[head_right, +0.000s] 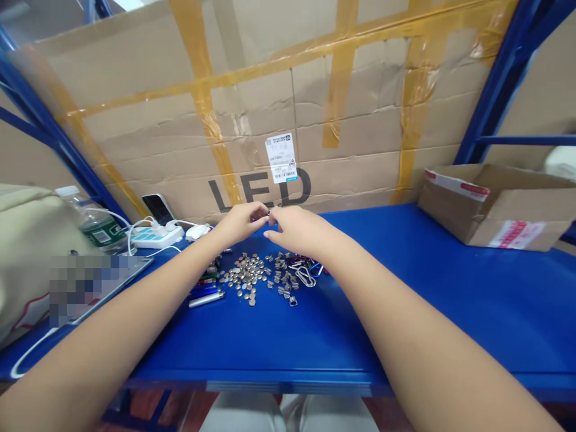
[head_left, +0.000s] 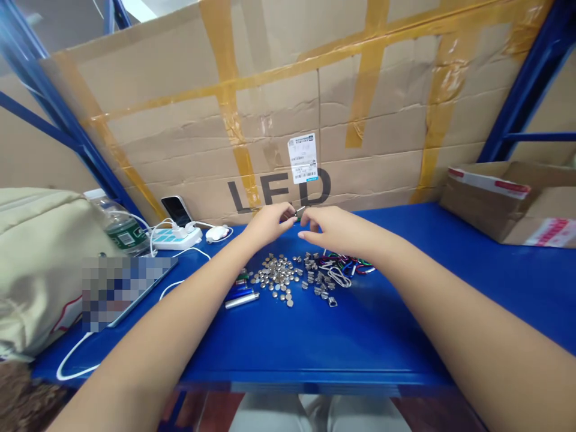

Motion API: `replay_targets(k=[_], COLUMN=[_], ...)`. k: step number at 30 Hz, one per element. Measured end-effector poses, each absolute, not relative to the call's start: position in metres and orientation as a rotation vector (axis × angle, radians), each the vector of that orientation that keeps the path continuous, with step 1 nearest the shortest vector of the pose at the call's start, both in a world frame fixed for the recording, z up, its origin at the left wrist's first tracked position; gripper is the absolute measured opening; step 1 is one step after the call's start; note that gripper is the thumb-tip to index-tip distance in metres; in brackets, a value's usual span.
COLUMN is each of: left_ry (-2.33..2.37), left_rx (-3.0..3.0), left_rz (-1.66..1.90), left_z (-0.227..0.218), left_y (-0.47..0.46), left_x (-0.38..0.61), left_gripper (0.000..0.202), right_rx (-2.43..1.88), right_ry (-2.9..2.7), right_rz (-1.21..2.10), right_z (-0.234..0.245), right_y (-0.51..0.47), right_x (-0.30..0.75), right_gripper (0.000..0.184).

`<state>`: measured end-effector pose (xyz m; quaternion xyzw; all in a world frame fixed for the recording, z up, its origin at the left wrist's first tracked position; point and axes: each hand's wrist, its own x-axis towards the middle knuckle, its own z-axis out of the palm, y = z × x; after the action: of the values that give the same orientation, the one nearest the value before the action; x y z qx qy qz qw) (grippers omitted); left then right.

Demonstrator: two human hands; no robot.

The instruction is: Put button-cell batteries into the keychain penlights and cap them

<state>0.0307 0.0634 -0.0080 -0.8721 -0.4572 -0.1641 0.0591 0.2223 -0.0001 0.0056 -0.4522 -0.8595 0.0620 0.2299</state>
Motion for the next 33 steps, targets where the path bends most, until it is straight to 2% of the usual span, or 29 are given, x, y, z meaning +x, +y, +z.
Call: replay_targets(k=[5,10,14,19,23,27,33], left_ry=[-1.614,-1.864,-1.872,-1.986,-1.966,-1.859,-1.590], left_rx=[-2.729,-2.861,-2.952,-2.964,-2.953,-2.823,-2.779], left_rz=[-1.177,-1.402,-1.381,-1.373,-1.276,-0.997,-0.814], left_z=[0.003,0.007,0.006,0.007,0.008,0.005,-0.002], left_y=[0.002,-0.020,-0.022,-0.024,-0.026,-0.027,-0.028], left_x=[0.025,0.015,0.008,0.005,0.004,0.004,0.007], left_gripper=[0.009,0.014,0.015,0.016,0.015,0.020,0.028], right_rx=[-1.084,-1.058,-1.000,-0.989,-0.879,-0.830,-0.728], right_ry=[-2.337,-2.231,-2.276,-2.302,-2.412,-2.448,-2.521], right_rz=[0.119,0.029,-0.010,-0.092,-0.321,-0.389,-0.233], right_z=[-0.001,-0.006,-0.004,-0.004,-0.008,-0.009,-0.010], right_y=[0.001,0.001,-0.003,-0.011,-0.013,-0.013,-0.003], right_x=[0.213,0.207,0.203,0.198,0.197,0.198,0.206], right_gripper=[0.027,0.034,0.029,0.058,0.042,0.050,0.036])
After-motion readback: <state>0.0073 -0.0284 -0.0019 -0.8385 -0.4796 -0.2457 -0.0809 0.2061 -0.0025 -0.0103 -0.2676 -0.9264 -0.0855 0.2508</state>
